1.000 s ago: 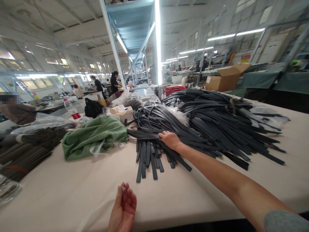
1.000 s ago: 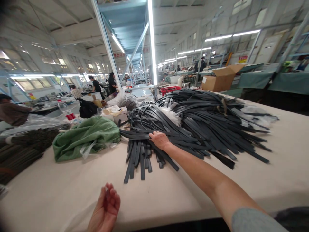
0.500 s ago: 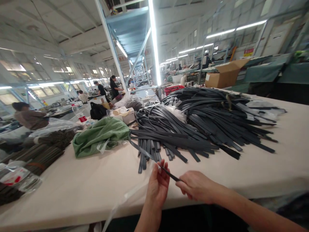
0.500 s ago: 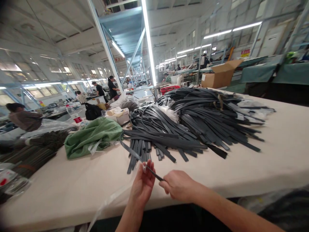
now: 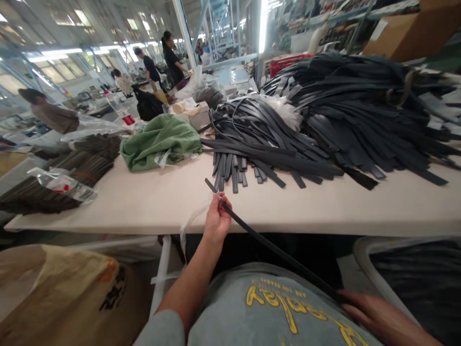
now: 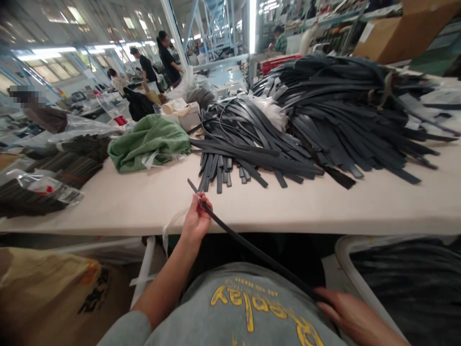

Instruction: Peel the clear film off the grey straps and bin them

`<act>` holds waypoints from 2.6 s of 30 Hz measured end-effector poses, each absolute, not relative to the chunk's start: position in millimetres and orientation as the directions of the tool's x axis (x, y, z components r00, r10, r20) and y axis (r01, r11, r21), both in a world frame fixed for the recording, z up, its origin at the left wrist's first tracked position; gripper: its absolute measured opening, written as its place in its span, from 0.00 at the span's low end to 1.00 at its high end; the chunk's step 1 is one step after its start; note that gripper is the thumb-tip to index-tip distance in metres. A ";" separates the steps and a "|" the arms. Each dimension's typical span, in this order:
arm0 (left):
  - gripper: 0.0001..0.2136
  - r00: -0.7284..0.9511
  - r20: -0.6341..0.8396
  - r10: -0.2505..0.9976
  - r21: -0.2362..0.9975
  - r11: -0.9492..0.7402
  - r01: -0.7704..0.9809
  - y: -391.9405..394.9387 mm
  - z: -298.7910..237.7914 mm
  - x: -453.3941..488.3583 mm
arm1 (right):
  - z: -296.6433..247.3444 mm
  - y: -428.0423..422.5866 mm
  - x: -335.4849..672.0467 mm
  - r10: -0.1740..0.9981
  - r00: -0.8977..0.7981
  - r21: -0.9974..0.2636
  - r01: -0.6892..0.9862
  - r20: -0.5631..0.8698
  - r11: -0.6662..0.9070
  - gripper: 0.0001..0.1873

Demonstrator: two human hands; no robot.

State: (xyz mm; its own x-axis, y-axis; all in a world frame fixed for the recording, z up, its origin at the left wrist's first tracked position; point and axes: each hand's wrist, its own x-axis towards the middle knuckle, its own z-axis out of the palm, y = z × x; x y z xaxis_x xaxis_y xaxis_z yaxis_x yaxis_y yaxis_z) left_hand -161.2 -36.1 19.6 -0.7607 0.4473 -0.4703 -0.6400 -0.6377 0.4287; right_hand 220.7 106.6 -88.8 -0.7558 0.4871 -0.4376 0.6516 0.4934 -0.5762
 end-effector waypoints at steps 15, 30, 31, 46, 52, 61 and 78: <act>0.10 -0.734 -0.584 0.347 0.391 -0.673 -0.628 -110.2 24.3 -120.4 | 30.3 37.0 2.4 0.180 -0.980 -0.886 0.160 -0.089 0.434 0.15; 0.08 -0.663 -0.642 0.386 0.303 -0.667 -0.681 -118.3 3.5 -119.9 | 13.3 45.5 37.8 0.226 -0.974 -0.680 0.169 -0.004 0.714 0.15; 0.08 -0.665 -0.639 0.388 0.303 -0.667 -0.681 -118.8 2.0 -119.7 | 13.5 45.5 37.3 0.220 -0.976 -0.674 0.167 -0.008 0.719 0.16; 0.07 -0.562 -0.693 0.452 0.247 -0.583 -0.774 -122.4 -25.4 -98.6 | 55.7 54.2 16.6 0.068 -0.967 -0.766 0.237 -0.246 0.598 0.27; 0.07 -0.480 -0.699 0.530 0.186 -0.514 -0.837 -120.2 -20.4 -87.6 | 61.0 50.4 1.8 0.080 -0.985 -0.690 0.163 -0.150 0.706 0.21; 0.07 -0.502 -0.681 0.532 0.174 -0.549 -0.818 -125.4 -25.0 -94.0 | 73.2 65.4 2.3 0.076 -0.984 -0.753 0.171 -0.160 0.635 0.26; 0.07 -0.411 -0.707 0.576 0.102 -0.492 -0.865 -123.1 -29.7 -88.3 | 63.4 60.6 -9.4 0.044 -0.989 -0.622 0.123 -0.141 0.774 0.22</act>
State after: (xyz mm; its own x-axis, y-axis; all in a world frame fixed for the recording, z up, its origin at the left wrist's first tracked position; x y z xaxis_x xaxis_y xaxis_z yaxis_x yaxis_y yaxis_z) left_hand -88.3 -123.1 -29.7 -0.4110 0.5756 -0.7069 -0.8647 -0.4919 0.1023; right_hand -9.4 60.6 63.4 -0.9890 0.0436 -0.1412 0.1228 0.7737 -0.6216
